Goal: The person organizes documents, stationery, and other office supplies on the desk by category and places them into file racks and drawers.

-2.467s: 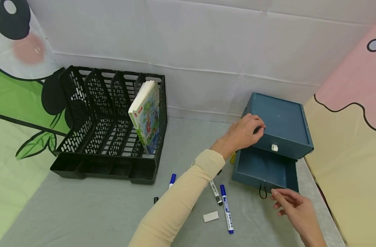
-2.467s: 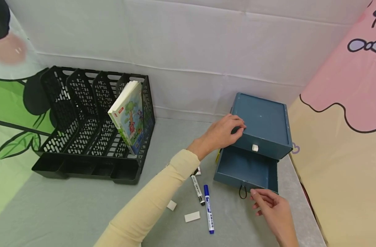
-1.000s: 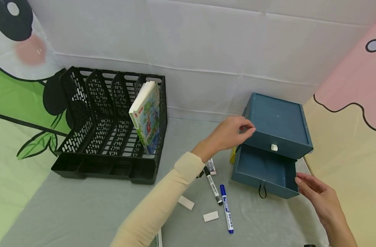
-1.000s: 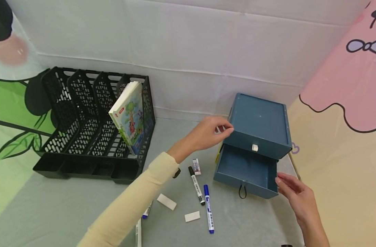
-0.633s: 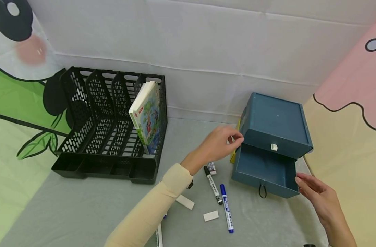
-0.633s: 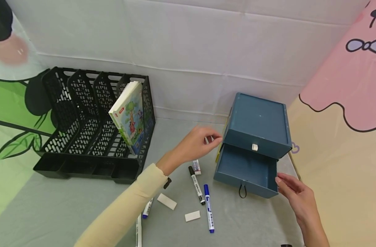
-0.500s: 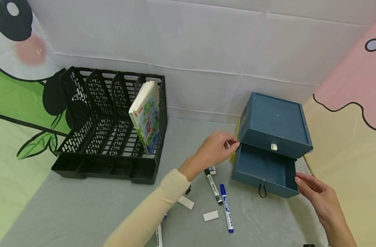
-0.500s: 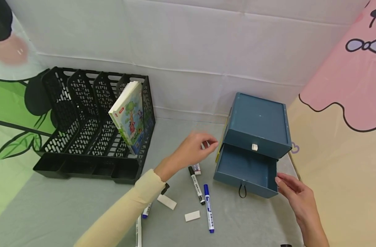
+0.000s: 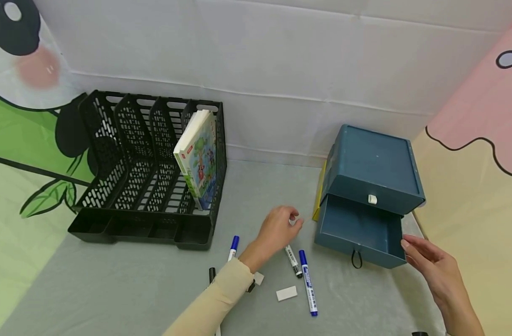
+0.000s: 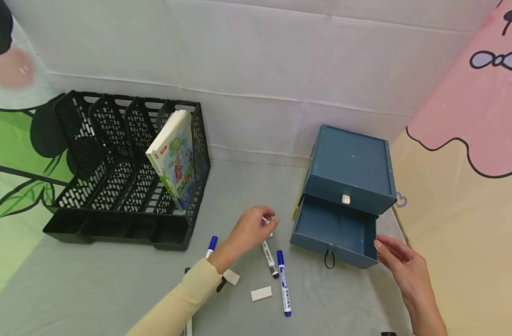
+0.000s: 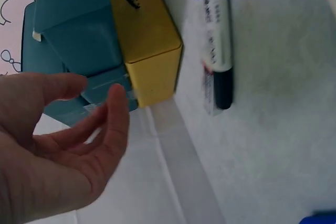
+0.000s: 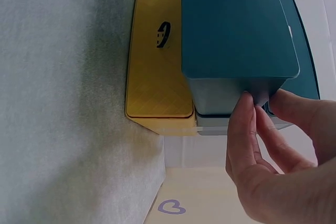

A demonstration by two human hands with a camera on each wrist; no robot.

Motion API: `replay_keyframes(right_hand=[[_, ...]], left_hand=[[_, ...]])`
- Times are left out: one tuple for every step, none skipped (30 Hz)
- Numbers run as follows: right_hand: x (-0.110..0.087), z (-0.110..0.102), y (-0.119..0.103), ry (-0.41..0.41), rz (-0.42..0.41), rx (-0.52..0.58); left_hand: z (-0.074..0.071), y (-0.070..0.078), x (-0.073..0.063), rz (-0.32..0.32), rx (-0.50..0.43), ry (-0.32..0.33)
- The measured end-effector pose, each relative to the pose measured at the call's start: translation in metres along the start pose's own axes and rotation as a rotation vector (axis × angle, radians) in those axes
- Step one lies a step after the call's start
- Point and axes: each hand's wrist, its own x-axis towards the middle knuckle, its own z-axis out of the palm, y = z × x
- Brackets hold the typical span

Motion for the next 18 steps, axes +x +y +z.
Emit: replay_keyframes(right_hand=[[0.0, 0.0, 0.0, 0.0, 0.004, -0.002], [0.0, 0.0, 0.0, 0.001, 0.008, -0.004], [0.0, 0.0, 0.0, 0.002, 0.013, -0.006], [0.0, 0.0, 0.0, 0.002, 0.015, -0.005], [0.0, 0.0, 0.0, 0.002, 0.017, -0.006], [0.0, -0.001, 0.0, 0.002, 0.02, -0.007], [0.0, -0.001, 0.0, 0.002, 0.019, -0.007], [0.0, -0.001, 0.0, 0.003, 0.02, -0.01], [0.001, -0.001, 0.001, 0.004, 0.022, -0.012], [0.001, -0.001, 0.001, 0.003, 0.024, -0.01], [0.001, -0.001, 0.001, 0.004, 0.026, -0.01], [0.001, -0.001, 0.001, 0.004, 0.029, -0.01], [0.001, -0.001, 0.001, 0.005, 0.03, -0.009], [0.001, -0.001, 0.001, 0.006, 0.032, -0.008], [0.001, -0.001, 0.001, 0.006, 0.033, -0.006], [0.001, -0.001, 0.001, 0.006, 0.033, -0.006], [0.001, -0.002, 0.001, 0.005, 0.033, -0.006], [0.001, -0.001, 0.001, 0.004, 0.034, -0.008]], left_hand=[[0.003, -0.003, -0.002, -0.033, 0.003, 0.0], [0.006, -0.005, -0.004, -0.065, 0.005, 0.0], [0.008, -0.007, -0.006, -0.1, 0.002, -0.006], [0.01, -0.01, -0.007, -0.13, 0.006, -0.007], [0.012, -0.012, -0.009, -0.158, 0.002, -0.009], [0.014, -0.014, -0.011, -0.183, 0.0, -0.007], [0.017, -0.016, -0.013, -0.204, -0.001, -0.001], [0.019, -0.018, -0.015, -0.227, -0.007, 0.005], [0.021, -0.019, -0.017, -0.252, -0.01, 0.009], [0.023, -0.02, -0.019, -0.277, -0.012, 0.016], [0.026, -0.021, -0.02, -0.301, -0.021, 0.021], [0.028, -0.022, -0.022, -0.321, -0.024, 0.026], [0.03, -0.022, -0.023, -0.337, -0.031, 0.029], [0.032, -0.022, -0.024, -0.354, -0.04, 0.029], [0.034, -0.023, -0.025, -0.367, -0.046, 0.027], [0.037, -0.023, -0.025, -0.373, -0.051, 0.026], [0.039, -0.023, -0.026, -0.38, -0.059, 0.025], [0.041, -0.024, -0.026, -0.391, -0.068, 0.022]])
